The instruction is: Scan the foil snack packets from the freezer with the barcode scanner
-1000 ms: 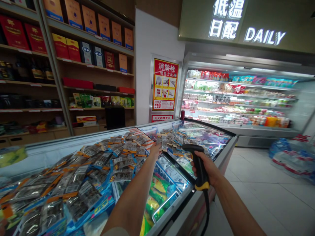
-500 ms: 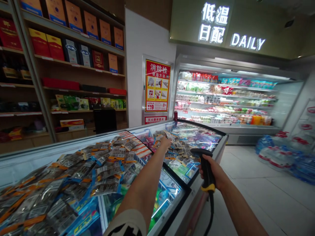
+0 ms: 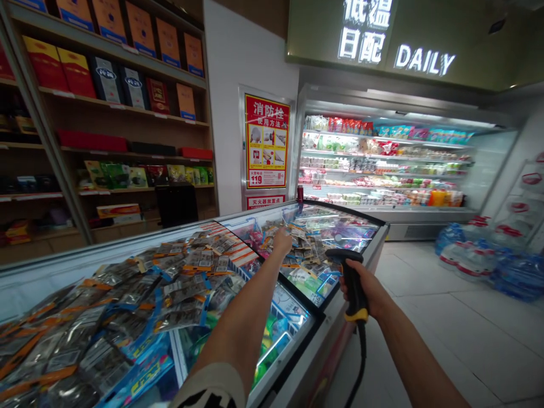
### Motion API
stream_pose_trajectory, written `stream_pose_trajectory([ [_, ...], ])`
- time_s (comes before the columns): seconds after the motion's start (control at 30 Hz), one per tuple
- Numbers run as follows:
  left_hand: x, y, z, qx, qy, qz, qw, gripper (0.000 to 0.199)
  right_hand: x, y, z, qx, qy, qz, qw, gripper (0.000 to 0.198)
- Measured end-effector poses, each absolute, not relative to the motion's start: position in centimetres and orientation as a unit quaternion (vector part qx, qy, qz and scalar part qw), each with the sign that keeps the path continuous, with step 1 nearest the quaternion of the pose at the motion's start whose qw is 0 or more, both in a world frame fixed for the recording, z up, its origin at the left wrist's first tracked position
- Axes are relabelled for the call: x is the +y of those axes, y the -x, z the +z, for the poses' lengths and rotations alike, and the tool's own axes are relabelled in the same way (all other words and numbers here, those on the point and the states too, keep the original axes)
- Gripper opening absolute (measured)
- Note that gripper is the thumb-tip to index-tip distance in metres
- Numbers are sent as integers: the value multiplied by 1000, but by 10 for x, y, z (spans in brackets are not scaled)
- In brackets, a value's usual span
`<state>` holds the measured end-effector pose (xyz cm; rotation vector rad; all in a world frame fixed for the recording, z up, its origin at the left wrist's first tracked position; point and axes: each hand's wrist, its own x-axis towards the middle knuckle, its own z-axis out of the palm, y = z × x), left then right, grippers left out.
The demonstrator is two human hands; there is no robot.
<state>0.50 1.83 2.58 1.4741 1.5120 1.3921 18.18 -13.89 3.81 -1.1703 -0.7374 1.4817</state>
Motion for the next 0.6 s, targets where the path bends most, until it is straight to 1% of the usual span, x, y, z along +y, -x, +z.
stream_pose_trajectory([
  [0.13,1,33,17,613,-629,451,161,36,-141,-166,39,-324,489,621,519,21],
  [0.27,-25,83,8,659,-621,410,110,27,-143,-147,38,-338,484,635,498,21],
  [0.4,-52,117,1,736,-581,347,28,28,-144,-132,39,-347,476,650,481,20],
  [0.53,-68,121,-8,778,-571,262,2,21,-145,-121,41,-358,470,652,475,20],
  [0.6,-70,115,-12,767,-587,258,12,19,-145,-117,42,-359,472,653,472,20],
])
